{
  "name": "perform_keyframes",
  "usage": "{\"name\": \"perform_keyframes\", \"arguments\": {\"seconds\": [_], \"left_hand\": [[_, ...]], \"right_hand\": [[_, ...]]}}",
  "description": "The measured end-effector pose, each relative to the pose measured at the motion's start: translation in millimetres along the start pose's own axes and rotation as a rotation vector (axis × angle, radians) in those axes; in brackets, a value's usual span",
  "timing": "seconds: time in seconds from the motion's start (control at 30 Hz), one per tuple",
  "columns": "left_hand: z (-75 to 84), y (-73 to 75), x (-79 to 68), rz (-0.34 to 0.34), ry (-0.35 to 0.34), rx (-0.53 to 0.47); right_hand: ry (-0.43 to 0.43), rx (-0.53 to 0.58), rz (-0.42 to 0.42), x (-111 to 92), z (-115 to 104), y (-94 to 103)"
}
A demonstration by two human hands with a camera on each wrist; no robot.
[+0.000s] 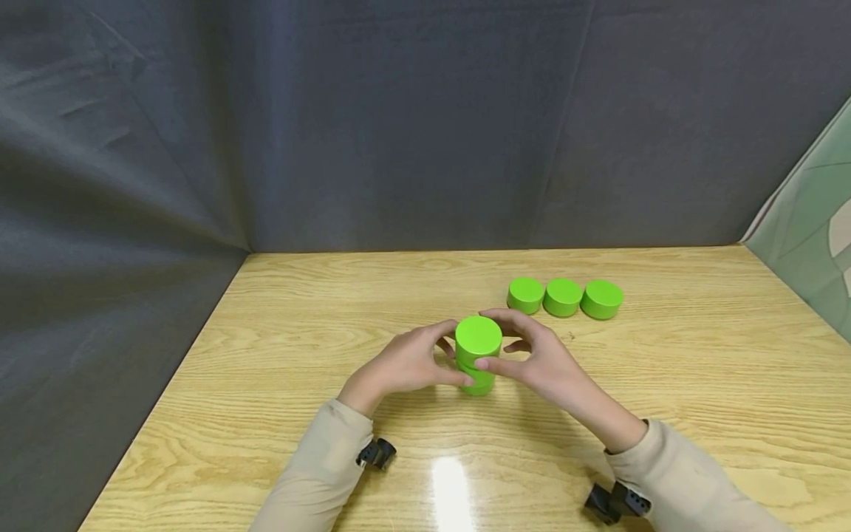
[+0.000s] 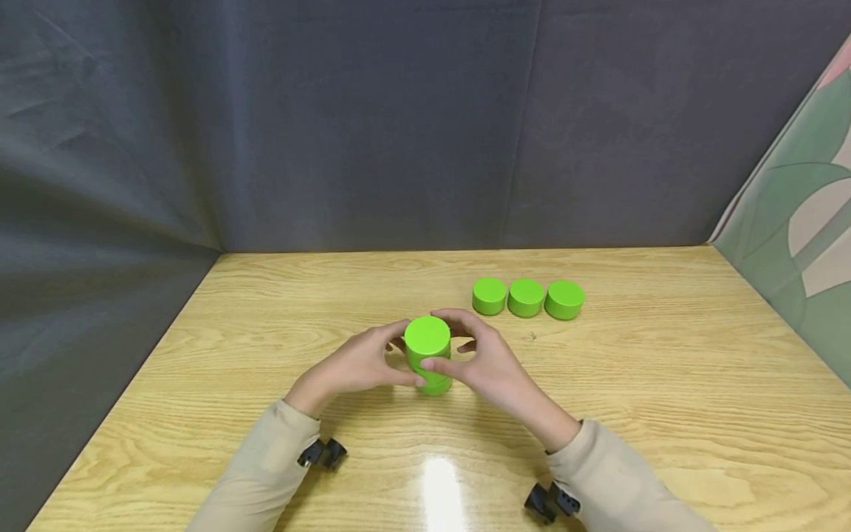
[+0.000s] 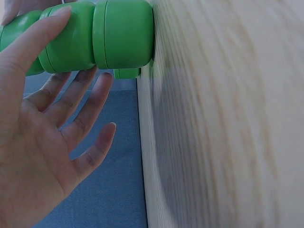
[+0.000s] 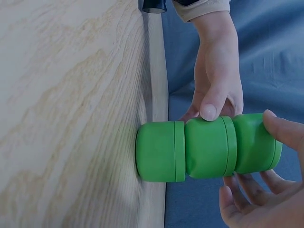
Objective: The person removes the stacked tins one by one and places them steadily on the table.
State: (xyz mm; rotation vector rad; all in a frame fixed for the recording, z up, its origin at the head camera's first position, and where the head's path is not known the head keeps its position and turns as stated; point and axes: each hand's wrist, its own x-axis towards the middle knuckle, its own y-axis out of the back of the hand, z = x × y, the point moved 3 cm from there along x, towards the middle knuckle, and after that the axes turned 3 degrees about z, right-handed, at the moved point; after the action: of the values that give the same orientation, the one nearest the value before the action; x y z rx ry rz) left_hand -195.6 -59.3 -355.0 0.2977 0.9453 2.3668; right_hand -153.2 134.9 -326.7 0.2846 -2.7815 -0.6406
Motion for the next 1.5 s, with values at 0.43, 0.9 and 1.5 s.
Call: {"name": "perform_keyframes", "arguments": {"seconds": [0.43, 0.9, 1.5], "left_hand": [[-0.6, 0.2, -0.4, -0.007, 0.003, 0.005], [-0.8, 0.3, 0.3, -0.008, 0.010, 0.007], [0.0, -0.1, -0.3, -0.003, 0.004, 0.004]], "right_hand": [[0.002, -0.016, 0.005, -1.5, 2.0, 3.8], [0.007, -0.045, 0.036, -5.4, 0.9, 18.1], [-0.011, -0.063, 0.086, -15.7, 6.0, 42.8]]}}
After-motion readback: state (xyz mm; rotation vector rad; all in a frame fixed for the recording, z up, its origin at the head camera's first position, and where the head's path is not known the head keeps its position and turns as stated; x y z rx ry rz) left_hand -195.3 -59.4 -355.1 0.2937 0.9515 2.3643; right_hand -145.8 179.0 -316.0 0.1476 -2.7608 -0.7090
